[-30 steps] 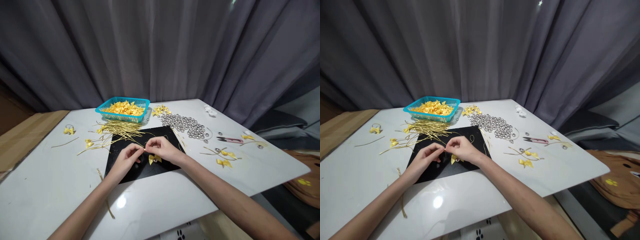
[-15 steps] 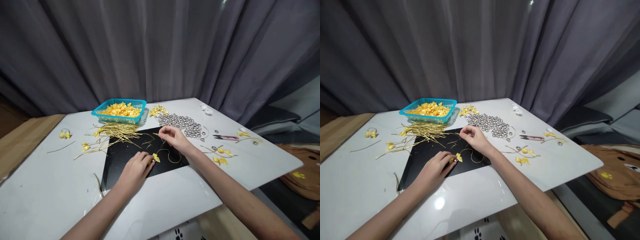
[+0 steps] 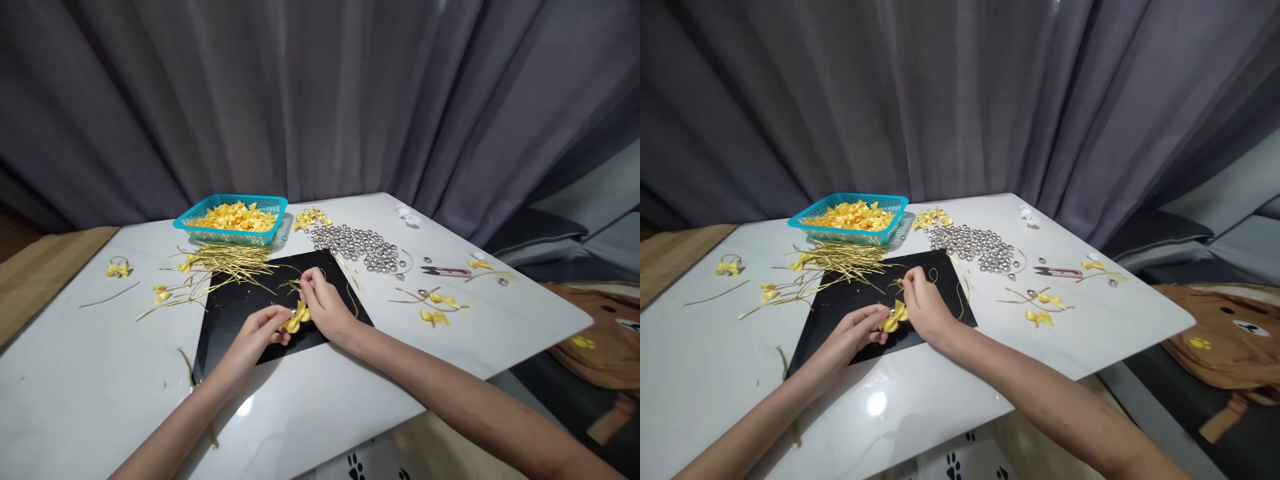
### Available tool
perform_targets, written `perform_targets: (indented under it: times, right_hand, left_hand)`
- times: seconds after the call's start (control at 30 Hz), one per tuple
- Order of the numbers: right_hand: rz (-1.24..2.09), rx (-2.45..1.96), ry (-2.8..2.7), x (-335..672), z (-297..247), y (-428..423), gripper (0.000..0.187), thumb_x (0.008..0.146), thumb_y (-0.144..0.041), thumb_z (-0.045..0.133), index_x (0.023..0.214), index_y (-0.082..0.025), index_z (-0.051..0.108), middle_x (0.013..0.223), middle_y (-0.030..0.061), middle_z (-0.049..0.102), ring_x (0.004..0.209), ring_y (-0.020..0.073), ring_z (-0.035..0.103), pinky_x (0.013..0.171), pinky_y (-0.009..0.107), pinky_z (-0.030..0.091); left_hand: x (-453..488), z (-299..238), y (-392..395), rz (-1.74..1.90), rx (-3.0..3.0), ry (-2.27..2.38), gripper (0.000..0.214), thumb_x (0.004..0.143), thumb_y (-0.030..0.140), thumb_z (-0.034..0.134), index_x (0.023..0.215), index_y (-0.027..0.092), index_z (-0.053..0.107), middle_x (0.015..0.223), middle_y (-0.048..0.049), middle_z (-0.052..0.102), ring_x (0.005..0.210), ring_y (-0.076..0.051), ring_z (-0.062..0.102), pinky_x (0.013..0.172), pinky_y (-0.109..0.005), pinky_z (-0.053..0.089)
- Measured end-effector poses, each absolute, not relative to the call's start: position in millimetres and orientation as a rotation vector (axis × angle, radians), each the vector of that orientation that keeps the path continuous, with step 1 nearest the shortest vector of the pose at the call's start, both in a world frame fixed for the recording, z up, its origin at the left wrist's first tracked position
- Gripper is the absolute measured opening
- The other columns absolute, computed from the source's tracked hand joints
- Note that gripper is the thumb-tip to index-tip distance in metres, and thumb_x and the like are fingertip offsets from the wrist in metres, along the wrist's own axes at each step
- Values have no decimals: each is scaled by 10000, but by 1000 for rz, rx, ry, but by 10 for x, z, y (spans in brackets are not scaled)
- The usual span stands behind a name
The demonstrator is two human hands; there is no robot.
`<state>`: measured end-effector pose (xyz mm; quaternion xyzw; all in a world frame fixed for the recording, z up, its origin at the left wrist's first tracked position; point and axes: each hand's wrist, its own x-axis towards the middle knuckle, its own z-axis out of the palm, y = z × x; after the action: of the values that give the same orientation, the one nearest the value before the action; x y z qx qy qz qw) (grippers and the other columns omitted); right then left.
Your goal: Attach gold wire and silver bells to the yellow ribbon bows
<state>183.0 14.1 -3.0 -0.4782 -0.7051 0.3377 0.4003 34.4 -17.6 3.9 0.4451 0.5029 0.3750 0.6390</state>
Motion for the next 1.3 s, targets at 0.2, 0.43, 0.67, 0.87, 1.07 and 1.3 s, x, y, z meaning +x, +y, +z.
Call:
perform_targets:
  times: [0.2,0.43,0.67,0.87,1.07,1.3]
  right_hand:
    - [978,-1207,-1745,1810,-16,105,124,906,-294,349,824,-205,379,574,-58,398,508,101,376,519,216,291]
    - [1031,-1191,-1788,1817,24,78,126,897,-298,374,818,-203,400,549,-64,410,478,93,375,486,207,282]
    - [1260,-1287,-1440,1737,-53,59,108,927,-304,307,863,-221,328,712,-30,547,479,90,498,475,215,396]
    - [1332,-1374,-1419,1734,-104,99,105,915,-265,331,828,-213,357,588,-77,442,392,59,374,396,178,305]
    - [1295,-1352,-1491,1804,-5,120,107,899,-249,348,802,-208,369,504,-84,404,423,78,350,439,186,302]
    - [892,-1244,-1704,1836,-4,124,102,903,-282,330,838,-212,366,545,-63,371,460,106,364,480,225,265]
  left_hand:
    - [338,41,-196,786,914,1073,302,628,421,711,694,145,606,653,5,578,566,-82,488,639,-228,422]
    - [355,85,-195,731,1052,1057,271,618,373,735,711,149,615,641,11,585,573,-85,479,605,-227,394]
    - [404,78,-223,855,1026,1108,361,558,361,767,794,151,592,571,30,571,554,-98,487,590,-244,391]
    - [409,27,-232,875,1043,1083,389,560,345,770,849,147,599,574,37,575,549,-94,498,591,-243,392]
    - [440,72,-262,810,1030,1073,343,533,280,785,788,149,597,628,31,573,560,-77,490,575,-225,380]
    - [414,71,-272,785,1031,1068,317,545,269,775,777,162,587,584,43,546,514,-71,469,547,-224,392]
